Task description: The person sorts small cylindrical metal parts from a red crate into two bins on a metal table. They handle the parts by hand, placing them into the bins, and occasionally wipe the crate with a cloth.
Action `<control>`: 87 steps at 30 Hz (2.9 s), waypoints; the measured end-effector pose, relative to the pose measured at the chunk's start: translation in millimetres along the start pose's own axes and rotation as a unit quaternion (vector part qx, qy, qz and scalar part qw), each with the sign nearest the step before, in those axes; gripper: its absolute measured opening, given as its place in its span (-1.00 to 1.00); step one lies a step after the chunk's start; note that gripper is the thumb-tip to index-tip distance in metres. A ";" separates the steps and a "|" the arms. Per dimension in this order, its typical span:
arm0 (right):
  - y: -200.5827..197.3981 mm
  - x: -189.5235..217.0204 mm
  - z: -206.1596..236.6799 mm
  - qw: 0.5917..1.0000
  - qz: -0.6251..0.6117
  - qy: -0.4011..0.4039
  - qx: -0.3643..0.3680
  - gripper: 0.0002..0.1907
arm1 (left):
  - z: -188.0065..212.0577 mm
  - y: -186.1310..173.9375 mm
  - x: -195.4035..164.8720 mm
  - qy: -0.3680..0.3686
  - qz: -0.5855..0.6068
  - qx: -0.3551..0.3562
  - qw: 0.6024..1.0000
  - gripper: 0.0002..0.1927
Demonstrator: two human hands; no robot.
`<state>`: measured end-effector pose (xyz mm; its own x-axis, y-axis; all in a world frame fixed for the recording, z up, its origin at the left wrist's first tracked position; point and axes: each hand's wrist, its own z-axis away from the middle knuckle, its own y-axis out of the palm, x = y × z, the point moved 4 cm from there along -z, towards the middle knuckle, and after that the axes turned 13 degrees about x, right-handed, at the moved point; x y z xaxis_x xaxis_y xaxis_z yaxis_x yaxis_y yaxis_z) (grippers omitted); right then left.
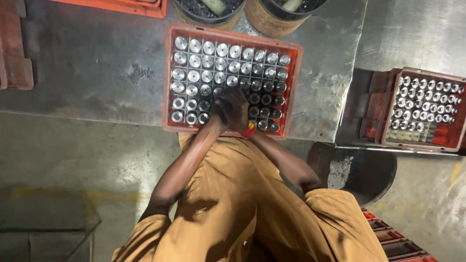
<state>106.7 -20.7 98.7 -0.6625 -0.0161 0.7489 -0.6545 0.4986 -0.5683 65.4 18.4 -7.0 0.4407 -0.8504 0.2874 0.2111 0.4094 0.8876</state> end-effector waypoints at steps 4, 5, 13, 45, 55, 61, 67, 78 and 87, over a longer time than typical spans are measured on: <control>6.3 -10.6 22.3 0.999 0.010 0.052 -0.011 -0.83 | 7.4 -8.8 0.2 0.006 -0.090 -0.006 0.996 -0.68; 10.3 -13.5 27.5 0.998 0.017 0.057 -0.013 -0.81 | 9.7 -8.7 0.0 0.006 -0.111 -0.006 0.994 -0.69; -36.0 -84.2 52.7 0.937 -0.290 0.184 -0.067 -0.82 | 23.7 -0.2 -15.3 -0.003 -0.272 -0.061 0.960 -0.78; -1.8 -76.1 72.0 0.803 -0.501 0.320 0.049 -0.80 | 33.7 4.0 -7.9 -0.127 -0.400 0.026 0.907 -0.69; -69.3 -64.8 4.3 0.992 0.122 0.027 0.021 -0.92 | 50.4 9.6 -27.8 -0.013 -0.192 -0.137 0.972 -0.66; -61.6 -94.2 -18.2 0.981 0.108 0.146 0.072 -0.91 | 49.9 -9.1 -26.4 -0.033 -0.261 -0.073 0.962 -0.76; -54.7 -105.9 6.7 0.972 -0.015 0.233 0.024 -0.80 | 44.2 3.1 -25.9 -0.055 -0.354 0.014 0.933 -0.64; -29.3 -62.4 31.8 0.868 -0.393 0.261 0.154 -0.70 | 33.2 -1.3 -27.4 -0.076 -0.447 -0.077 0.888 -0.54; -36.5 -47.9 14.7 0.893 -0.383 0.193 0.135 -0.73 | 31.0 -13.1 -27.2 -0.031 -0.255 -0.123 0.959 -0.63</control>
<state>157.0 -50.8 78.5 0.1575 0.0630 0.9855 -0.9605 0.2416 0.1381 23.6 25.9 -15.3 0.1748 -0.9754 -0.1343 0.5887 -0.0058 0.8084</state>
